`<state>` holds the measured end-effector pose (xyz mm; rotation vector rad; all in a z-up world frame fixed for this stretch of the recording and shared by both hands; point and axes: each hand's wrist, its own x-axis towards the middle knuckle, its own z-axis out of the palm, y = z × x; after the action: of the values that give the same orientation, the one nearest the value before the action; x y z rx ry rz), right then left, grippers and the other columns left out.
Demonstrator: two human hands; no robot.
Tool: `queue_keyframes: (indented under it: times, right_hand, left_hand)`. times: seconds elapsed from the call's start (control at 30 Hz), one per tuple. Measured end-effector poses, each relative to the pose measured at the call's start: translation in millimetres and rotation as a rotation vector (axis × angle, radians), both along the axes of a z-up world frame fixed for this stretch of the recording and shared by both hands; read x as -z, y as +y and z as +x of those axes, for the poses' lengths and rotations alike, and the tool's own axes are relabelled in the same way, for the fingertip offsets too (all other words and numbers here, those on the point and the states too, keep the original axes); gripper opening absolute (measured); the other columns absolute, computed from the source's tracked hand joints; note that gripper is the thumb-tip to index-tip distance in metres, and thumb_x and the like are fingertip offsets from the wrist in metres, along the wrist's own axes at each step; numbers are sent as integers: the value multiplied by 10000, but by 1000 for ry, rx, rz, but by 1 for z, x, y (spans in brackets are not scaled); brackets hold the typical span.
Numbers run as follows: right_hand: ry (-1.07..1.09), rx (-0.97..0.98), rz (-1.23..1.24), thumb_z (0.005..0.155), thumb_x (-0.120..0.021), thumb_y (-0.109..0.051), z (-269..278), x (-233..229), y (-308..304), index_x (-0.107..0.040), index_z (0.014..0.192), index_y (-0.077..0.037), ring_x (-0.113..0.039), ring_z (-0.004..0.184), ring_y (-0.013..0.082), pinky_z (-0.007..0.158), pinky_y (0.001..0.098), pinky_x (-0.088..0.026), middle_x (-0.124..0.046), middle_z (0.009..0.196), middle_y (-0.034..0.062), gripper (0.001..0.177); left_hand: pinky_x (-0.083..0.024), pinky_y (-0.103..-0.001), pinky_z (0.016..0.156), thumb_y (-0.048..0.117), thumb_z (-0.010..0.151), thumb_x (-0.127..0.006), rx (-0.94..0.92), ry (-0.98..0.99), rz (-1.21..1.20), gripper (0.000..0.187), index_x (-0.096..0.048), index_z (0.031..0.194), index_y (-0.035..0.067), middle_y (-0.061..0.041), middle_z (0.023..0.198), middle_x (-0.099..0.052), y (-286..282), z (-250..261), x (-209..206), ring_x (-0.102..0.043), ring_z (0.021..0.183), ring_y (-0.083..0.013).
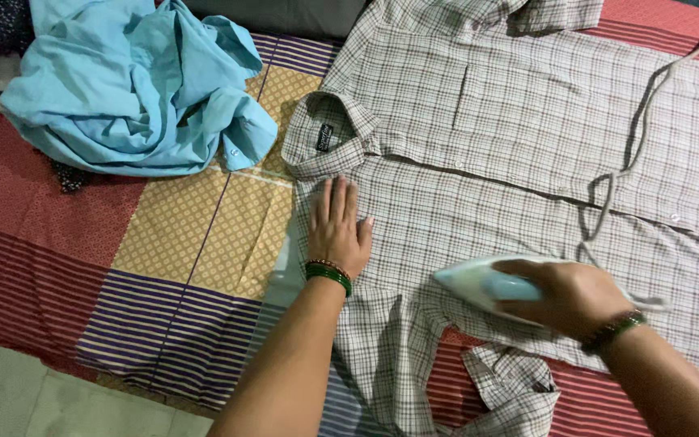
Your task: The person irons a checkered shirt laid out on a bed, smoothing the fabric with one hand while moving the iron with the other. The person adjusts the shirt's position and continues ironing different sections, including the collar and sleeves.
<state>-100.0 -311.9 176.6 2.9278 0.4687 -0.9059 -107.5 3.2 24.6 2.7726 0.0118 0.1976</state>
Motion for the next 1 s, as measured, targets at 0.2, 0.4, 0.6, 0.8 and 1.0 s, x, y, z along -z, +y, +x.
queue_keyframes:
  times: [0.2, 0.4, 0.6, 0.8, 1.0]
  right_hand:
    - [-90, 132, -59, 778, -631, -653, -25, 9, -14, -634, 1325, -477, -791, 703, 171, 583, 332, -624, -812, 966, 7, 576]
    - [-258, 253, 11, 828, -567, -737, -2, 14, 74, -625, 1341, -381, -758, 710, 177, 507, 319, -580, -790, 994, 43, 627]
    - [-147, 447, -36, 911, -509, -752, 61, -1, 159, -607, 1347, -332, -750, 777, 210, 550, 344, -562, -769, 974, 66, 613]
    - [-159, 405, -1, 855, -582, -725, 70, 1, 170, -604, 1357, -339, -756, 796, 214, 613, 361, -584, -771, 995, 66, 634]
    - [-124, 274, -87, 844, -591, -729, 24, -5, 149, -586, 1379, -374, -769, 814, 218, 648, 379, -623, -769, 991, 69, 641]
  left_hand:
    - [-48, -495, 1257, 448, 1021, -358, -27, 138, 98, 706, -189, 1609, 97, -94, 1691, -120, -4, 4, 0, -91, 1553, -283]
    - [-66, -491, 1262, 459, 1019, -366, -29, 135, 83, 704, -191, 1606, 111, -90, 1693, -124, -4, 5, 4, -107, 1556, -280]
    - [-84, -513, 1269, 428, 1003, -430, -41, 59, -18, 723, -243, 1599, 65, -132, 1689, -175, -2, 1, 4, -138, 1565, -309]
    - [-95, -525, 1279, 435, 977, -487, -91, 5, -116, 790, -261, 1573, -32, -220, 1661, -227, -4, -1, -4, -139, 1570, -364]
    - [-88, -543, 1247, 461, 940, -509, -104, -2, -123, 840, -242, 1568, -29, -219, 1656, -225, 1, -1, -11, -115, 1546, -409]
